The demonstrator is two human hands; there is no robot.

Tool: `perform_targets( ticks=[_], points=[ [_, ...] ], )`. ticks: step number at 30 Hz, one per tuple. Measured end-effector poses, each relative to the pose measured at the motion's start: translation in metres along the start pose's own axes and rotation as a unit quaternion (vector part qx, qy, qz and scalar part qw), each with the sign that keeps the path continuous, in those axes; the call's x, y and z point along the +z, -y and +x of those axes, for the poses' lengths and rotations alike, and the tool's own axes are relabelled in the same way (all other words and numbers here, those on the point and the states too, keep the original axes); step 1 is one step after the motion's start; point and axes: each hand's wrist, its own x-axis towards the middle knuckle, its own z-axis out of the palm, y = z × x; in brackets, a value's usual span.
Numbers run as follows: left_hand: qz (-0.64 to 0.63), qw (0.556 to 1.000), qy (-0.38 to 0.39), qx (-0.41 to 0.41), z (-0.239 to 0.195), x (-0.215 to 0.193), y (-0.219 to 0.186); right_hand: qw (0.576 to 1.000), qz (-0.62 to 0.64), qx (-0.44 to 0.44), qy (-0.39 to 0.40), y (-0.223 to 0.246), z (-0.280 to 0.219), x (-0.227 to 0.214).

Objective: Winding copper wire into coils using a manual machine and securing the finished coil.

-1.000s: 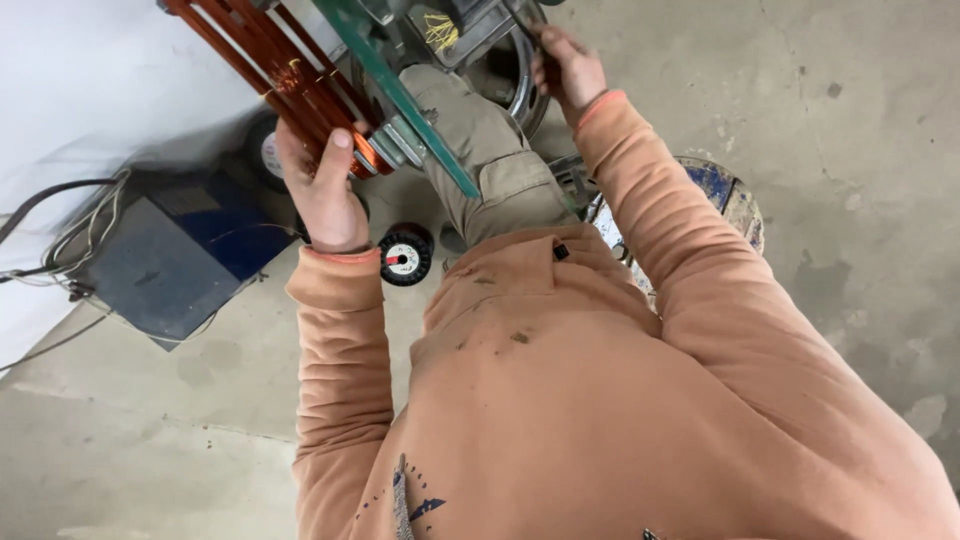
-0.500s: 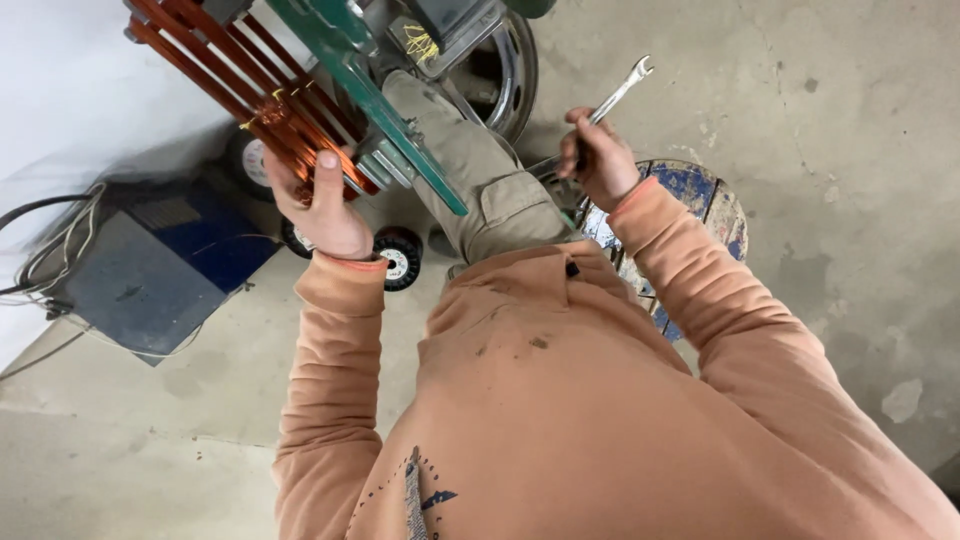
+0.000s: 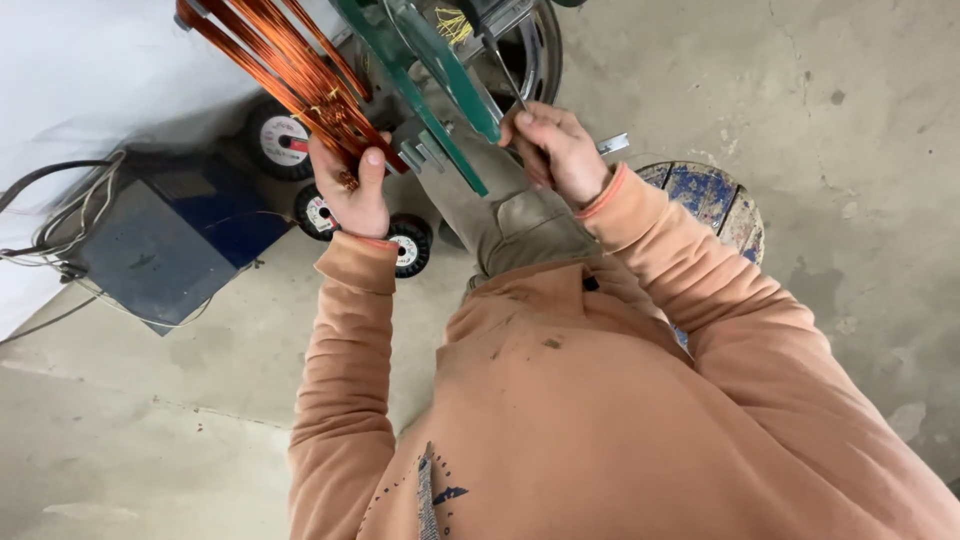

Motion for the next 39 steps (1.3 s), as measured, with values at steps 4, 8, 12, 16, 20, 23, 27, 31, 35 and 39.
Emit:
perform_targets(
  ticks=[4, 8, 12, 16, 20, 23, 27, 31, 35, 39],
  points=[
    [0.014, 1.000, 0.016, 0.021, -0.006, -0.014, 0.033, 0.998, 0.059, 0.008, 0.029, -0.008, 0.001, -0.006],
    [0.091, 0.995, 0.027, 0.018, -0.012, -0.025, 0.047, 0.998, -0.059, -0.024, 0.025, -0.006, -0.005, -0.001],
    [0.160, 0.986, 0.046, -0.003, -0.008, -0.030, 0.052, 0.984, -0.149, -0.097, 0.032, -0.006, 0.003, -0.003],
    [0.198, 0.979, 0.048, -0.013, -0.002, -0.041, 0.069, 0.966, -0.252, -0.061, 0.009, 0.028, 0.002, 0.015],
    [0.221, 0.973, 0.060, 0.008, -0.001, -0.041, 0.066, 0.929, -0.362, -0.080, 0.001, 0.042, -0.006, 0.019],
    [0.220, 0.973, 0.064, 0.023, 0.002, -0.040, 0.064, 0.912, -0.397, -0.099, -0.009, 0.052, -0.005, 0.023],
    [0.211, 0.976, 0.056, 0.011, -0.003, -0.045, 0.071, 0.893, -0.436, -0.112, -0.002, 0.064, -0.008, 0.029],
    [0.208, 0.977, 0.051, 0.002, -0.005, -0.047, 0.070, 0.894, -0.432, -0.119, 0.009, 0.076, -0.009, 0.035],
    [0.202, 0.977, 0.065, 0.004, -0.003, -0.041, 0.063, 0.884, -0.450, -0.123, -0.002, 0.076, -0.008, 0.037],
    [0.214, 0.974, 0.074, 0.021, -0.002, -0.039, 0.058, 0.868, -0.475, -0.143, -0.010, 0.068, -0.003, 0.038]
  ],
)
